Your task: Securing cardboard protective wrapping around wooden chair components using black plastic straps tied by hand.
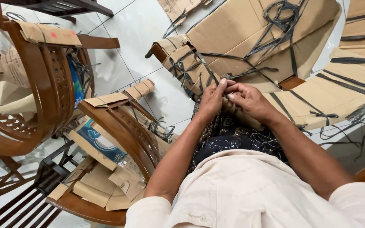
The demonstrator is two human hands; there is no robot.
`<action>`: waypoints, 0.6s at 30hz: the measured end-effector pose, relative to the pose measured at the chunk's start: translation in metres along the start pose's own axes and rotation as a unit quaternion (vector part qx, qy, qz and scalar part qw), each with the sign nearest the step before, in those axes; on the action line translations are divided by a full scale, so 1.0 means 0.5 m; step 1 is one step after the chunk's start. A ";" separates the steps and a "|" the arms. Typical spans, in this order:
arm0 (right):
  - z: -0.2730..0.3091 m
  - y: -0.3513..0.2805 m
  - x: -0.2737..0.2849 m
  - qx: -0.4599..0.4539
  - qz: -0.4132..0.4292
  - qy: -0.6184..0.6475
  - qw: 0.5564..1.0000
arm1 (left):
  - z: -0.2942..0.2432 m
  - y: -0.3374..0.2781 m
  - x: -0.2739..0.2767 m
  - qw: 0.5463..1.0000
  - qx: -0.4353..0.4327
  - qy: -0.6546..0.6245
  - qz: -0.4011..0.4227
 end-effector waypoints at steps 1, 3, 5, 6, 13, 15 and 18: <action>-0.017 0.012 0.006 -0.002 0.000 0.001 1.000 | -0.013 -0.011 -0.002 1.000 0.002 0.000 -0.001; -0.048 0.030 0.030 0.008 -0.030 -0.027 0.999 | -0.049 -0.036 -0.014 0.990 -0.046 0.137 0.001; -0.024 0.029 0.042 0.047 -0.082 -0.061 0.994 | -0.054 -0.026 -0.007 0.974 -0.100 0.203 -0.005; -0.008 0.024 0.051 0.082 -0.131 -0.095 0.983 | -0.062 -0.026 -0.006 0.952 -0.151 0.267 -0.014; 0.034 0.043 -0.034 0.053 -0.044 -0.115 0.991 | 0.039 0.006 -0.017 0.910 -0.051 0.404 0.081; 0.023 0.067 -0.025 0.055 -0.097 -0.037 0.993 | -0.007 -0.023 -0.017 0.912 -0.107 0.379 0.116; 0.016 0.128 0.032 0.056 -0.155 0.066 0.984 | -0.081 -0.079 0.034 0.989 -0.018 0.134 0.054</action>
Point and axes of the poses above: each hand's wrist, its own y-axis towards the middle knuckle, its own x-axis out of the back of the hand, z = x × y, the point moved 6 cm from there along y, towards the middle knuckle, and after that the axes turned 9 degrees about y, right-handed, at the moved point
